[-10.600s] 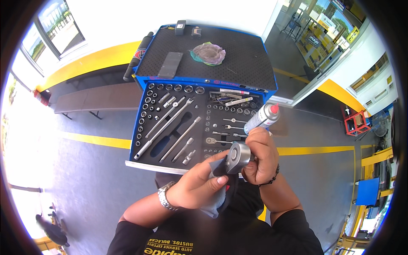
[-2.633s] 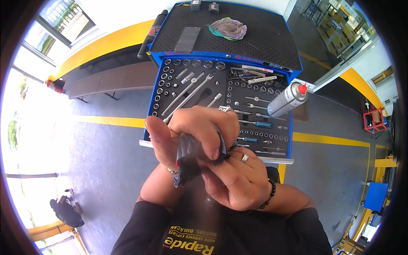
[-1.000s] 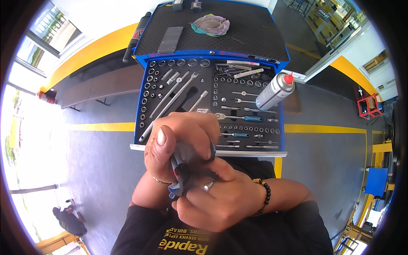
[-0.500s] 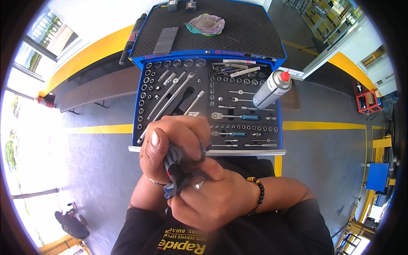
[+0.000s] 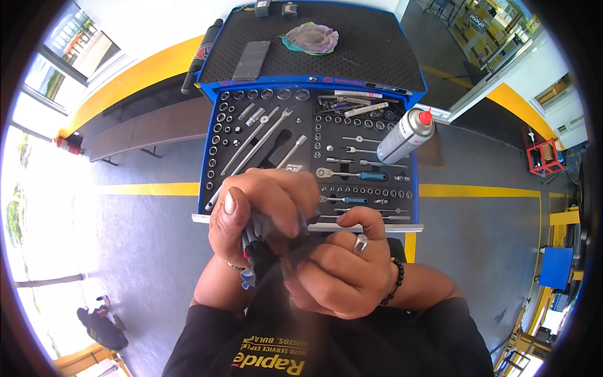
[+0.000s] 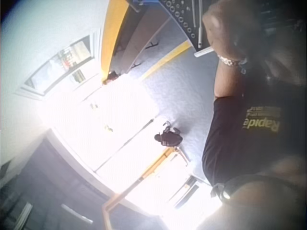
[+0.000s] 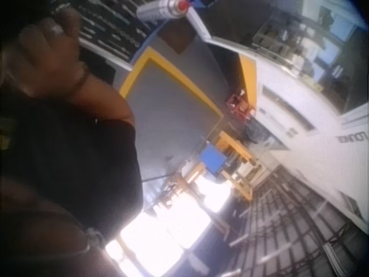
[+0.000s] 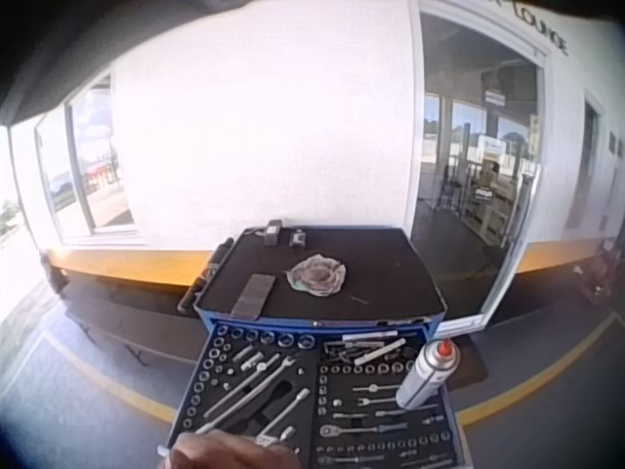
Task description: The person cleans various hand tools from a blue toolbox using a spray can and a cloth. They pick up items such as a ratchet, a screwdriver, and a torque wrench, spray them, and wipe them down before placing them back into the drawer.
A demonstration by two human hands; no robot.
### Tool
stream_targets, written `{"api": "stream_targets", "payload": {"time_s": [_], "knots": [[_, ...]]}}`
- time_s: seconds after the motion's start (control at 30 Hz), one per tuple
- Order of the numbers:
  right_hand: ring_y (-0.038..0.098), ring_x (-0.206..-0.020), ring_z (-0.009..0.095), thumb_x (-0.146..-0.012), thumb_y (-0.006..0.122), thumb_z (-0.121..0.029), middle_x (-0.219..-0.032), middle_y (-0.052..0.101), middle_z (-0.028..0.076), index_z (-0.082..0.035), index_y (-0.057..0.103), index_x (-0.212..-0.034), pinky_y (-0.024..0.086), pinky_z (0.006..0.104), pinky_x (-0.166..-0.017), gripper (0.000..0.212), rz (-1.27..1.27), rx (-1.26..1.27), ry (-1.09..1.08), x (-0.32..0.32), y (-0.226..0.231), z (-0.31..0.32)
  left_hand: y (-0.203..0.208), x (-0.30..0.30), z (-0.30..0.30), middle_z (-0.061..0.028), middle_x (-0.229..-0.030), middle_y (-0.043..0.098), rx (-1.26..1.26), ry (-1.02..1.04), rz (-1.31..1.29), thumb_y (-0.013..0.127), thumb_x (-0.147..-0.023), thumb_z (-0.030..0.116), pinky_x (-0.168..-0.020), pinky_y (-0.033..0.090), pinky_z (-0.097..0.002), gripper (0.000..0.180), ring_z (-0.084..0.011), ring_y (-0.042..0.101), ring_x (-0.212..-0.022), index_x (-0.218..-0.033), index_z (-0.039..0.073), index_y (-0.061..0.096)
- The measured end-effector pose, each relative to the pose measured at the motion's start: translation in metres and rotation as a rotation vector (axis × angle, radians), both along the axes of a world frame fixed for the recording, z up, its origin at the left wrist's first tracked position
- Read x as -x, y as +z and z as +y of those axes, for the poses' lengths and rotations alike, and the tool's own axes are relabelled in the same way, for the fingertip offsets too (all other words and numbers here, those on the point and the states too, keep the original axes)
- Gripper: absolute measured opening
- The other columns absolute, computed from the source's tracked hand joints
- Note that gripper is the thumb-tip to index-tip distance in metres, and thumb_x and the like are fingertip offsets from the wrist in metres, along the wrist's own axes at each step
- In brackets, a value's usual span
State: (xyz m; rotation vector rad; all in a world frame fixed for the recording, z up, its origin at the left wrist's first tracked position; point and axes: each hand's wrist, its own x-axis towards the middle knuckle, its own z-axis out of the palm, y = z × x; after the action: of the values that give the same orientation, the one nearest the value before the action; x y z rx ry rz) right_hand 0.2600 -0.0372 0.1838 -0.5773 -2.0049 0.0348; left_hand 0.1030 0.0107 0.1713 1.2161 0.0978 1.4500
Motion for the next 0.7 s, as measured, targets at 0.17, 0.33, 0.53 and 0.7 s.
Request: {"api": "stream_targets", "payload": {"time_s": [0.17,0.33,0.53,0.7], "knots": [[0.057,-0.080,0.019,-0.072,0.079,-0.015,-0.100,0.057,0.006,-0.012,0.066,-0.096,0.045,0.0386,-0.075,0.028,0.154,0.048,0.036,-0.001,-0.014,0.002,-0.002,-0.002,0.001,-0.0160,-0.063,0.055,0.003,0.011,-0.045,0.038,-0.102,0.043,-0.055,0.037,-0.0360,0.057,-0.0236,0.047,-0.059,-0.070,0.001,0.060],[0.059,-0.095,0.026,-0.071,0.079,-0.009,-0.114,0.056,0.013,-0.009,0.069,-0.115,0.046,0.0397,-0.075,0.045,0.185,0.060,0.055,-0.002,-0.009,0.018,-0.003,0.000,0.000,-0.0164,-0.073,0.058,0.100,-0.018,-0.001,0.044,-0.100,0.044,-0.065,0.042,-0.0355,0.052,-0.0233,0.052,-0.069,-0.079,-0.001,0.060],[0.059,-0.099,0.029,-0.068,0.078,-0.004,-0.116,0.057,0.014,-0.006,0.069,-0.115,0.046,0.0405,-0.084,0.047,0.090,0.142,0.043,-0.009,0.002,0.029,0.000,-0.006,-0.022,-0.0158,-0.103,0.058,0.370,0.025,0.008,0.051,-0.094,0.053,-0.086,0.046,-0.0352,0.058,-0.0228,0.056,-0.096,-0.110,-0.002,0.054],[0.060,-0.105,0.031,-0.070,0.074,-0.005,-0.122,0.059,0.016,-0.004,0.071,-0.110,0.046,0.0415,-0.090,0.040,-0.074,0.235,0.046,-0.024,0.019,0.036,0.000,-0.014,-0.025,-0.0189,-0.122,0.054,0.459,-0.013,0.032,0.051,-0.091,0.057,-0.093,0.046,-0.0371,0.073,-0.0255,0.055,-0.109,-0.136,-0.001,0.043]]}}
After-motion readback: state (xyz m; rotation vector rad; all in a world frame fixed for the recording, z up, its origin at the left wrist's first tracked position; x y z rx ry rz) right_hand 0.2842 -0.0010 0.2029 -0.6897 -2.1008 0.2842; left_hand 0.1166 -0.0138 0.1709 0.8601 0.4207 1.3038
